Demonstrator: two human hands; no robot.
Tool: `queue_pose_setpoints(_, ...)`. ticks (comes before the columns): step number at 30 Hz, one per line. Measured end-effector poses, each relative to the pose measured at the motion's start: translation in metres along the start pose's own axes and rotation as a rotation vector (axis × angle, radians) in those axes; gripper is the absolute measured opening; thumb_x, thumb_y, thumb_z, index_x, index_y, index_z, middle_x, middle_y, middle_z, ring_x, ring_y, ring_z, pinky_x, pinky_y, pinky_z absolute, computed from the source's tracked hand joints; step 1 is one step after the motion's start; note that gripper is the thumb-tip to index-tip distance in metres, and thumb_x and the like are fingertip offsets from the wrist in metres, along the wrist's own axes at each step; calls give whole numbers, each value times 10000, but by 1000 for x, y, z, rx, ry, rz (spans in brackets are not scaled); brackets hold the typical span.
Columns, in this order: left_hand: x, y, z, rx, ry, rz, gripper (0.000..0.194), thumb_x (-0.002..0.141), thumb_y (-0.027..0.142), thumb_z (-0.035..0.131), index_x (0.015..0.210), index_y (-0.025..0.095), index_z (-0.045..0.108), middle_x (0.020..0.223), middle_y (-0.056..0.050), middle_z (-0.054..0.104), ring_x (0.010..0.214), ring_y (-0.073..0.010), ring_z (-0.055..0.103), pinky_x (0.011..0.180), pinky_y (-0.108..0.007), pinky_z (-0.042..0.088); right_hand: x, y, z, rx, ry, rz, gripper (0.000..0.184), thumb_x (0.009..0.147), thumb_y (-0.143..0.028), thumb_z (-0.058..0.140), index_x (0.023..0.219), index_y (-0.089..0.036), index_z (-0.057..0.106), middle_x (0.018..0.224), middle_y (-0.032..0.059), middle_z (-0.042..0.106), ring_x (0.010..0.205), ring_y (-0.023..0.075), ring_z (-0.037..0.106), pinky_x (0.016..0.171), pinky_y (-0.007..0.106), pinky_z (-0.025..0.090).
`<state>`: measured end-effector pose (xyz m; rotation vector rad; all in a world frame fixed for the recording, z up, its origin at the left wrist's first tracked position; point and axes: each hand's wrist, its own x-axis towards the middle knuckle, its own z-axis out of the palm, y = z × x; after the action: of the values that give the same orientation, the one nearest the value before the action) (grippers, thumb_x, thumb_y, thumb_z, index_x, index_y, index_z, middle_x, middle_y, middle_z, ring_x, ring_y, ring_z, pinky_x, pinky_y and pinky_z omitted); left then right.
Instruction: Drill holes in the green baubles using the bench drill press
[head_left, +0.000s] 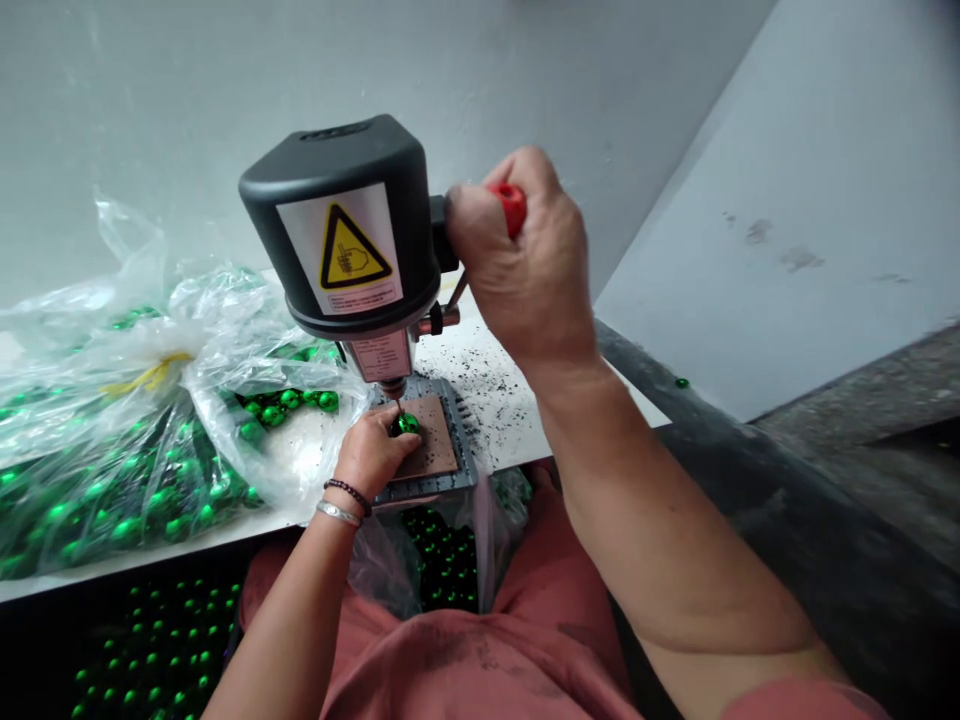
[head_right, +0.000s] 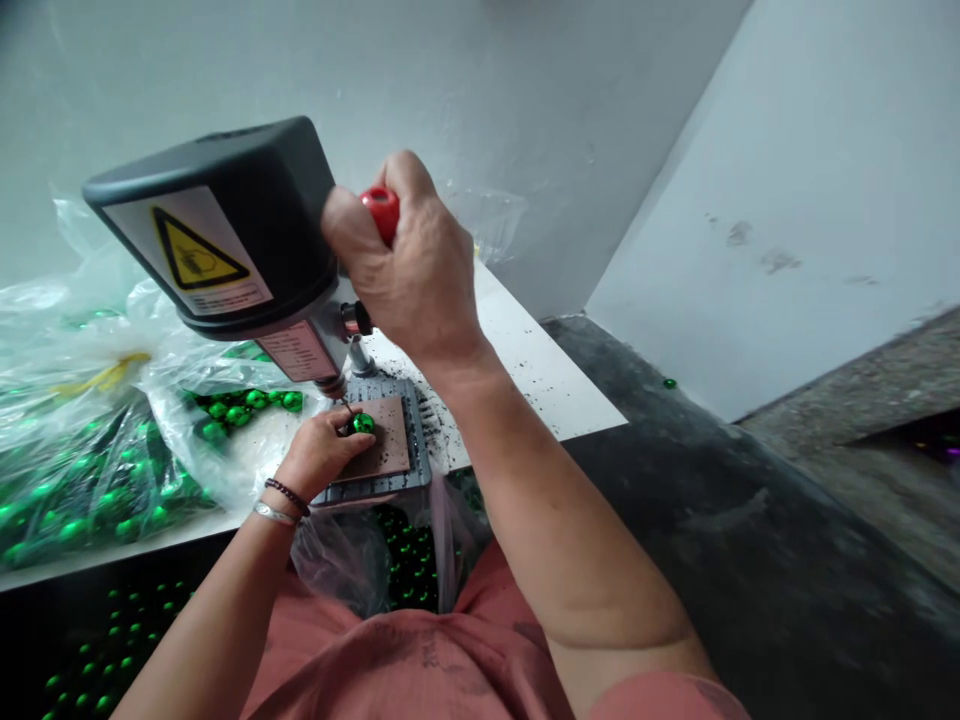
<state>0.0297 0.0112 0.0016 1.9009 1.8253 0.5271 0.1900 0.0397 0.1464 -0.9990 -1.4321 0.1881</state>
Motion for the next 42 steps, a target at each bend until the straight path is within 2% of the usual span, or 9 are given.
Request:
queue_pose_setpoints(6, 0, 0, 1, 6, -3, 14, 339, 681, 297, 614, 995, 183, 668, 1018, -61, 672, 913, -194, 594, 808, -290, 439, -54, 3, -14, -131, 109, -172, 131, 765, -264, 483, 692, -198, 396, 572, -70, 334, 500, 26, 275, 516, 185, 336)
queue_pose_setpoints(10, 0, -2, 1, 2, 10, 48, 283, 679, 284, 612, 940, 195, 678, 976, -46, 678, 893, -190, 594, 788, -286, 437, -73, 11, -13, -198, 164, -235, 111, 740, -209, 523, 715, -189, 417, 571, -79, 386, 470, 10, 300, 486, 173, 338)
queue_pose_setpoints(17, -2, 1, 0, 13, 11, 30, 226, 677, 299, 618, 869, 196, 681, 844, -30, 670, 796, -174, 580, 723, -275, 429, -81, 14, -9, -220, 196, -227, 102, 758, -231, 520, 734, -190, 429, 582, -67, 432, 491, 19, 365, 486, 171, 353)
queue_pose_setpoints(27, -5, 2, -1, -41, 10, 5, 278, 677, 289, 628, 935, 202, 684, 894, -49, 665, 810, -184, 583, 724, -279, 421, -95, 20, -1, -174, 258, -171, 69, 754, -207, 514, 782, -220, 452, 638, -48, 516, 554, 51, 493, 549, 203, 434)
queue_pose_setpoints(32, -5, 2, -2, -45, 7, 8, 270, 682, 287, 620, 932, 203, 681, 901, -49, 662, 808, -176, 578, 734, -277, 417, -99, 22, 1, -149, 249, -170, 87, 754, -189, 513, 816, -222, 461, 651, -51, 528, 569, 52, 515, 564, 203, 446)
queue_pose_setpoints(37, -4, 0, 0, -55, 8, 2, 211, 680, 290, 621, 860, 197, 681, 817, -26, 652, 759, -155, 564, 708, -260, 411, -102, 24, 1, -149, 254, -176, 99, 753, -187, 511, 832, -220, 461, 693, -38, 523, 629, 61, 526, 599, 210, 456)
queue_pose_setpoints(42, -4, 1, 0, -42, 22, -11, 181, 672, 297, 633, 817, 195, 672, 780, -15, 639, 743, -150, 554, 714, -261, 407, -116, 39, 5, -54, 191, -186, 164, 732, -146, 498, 864, -227, 442, 701, -33, 504, 620, 79, 516, 597, 242, 463)
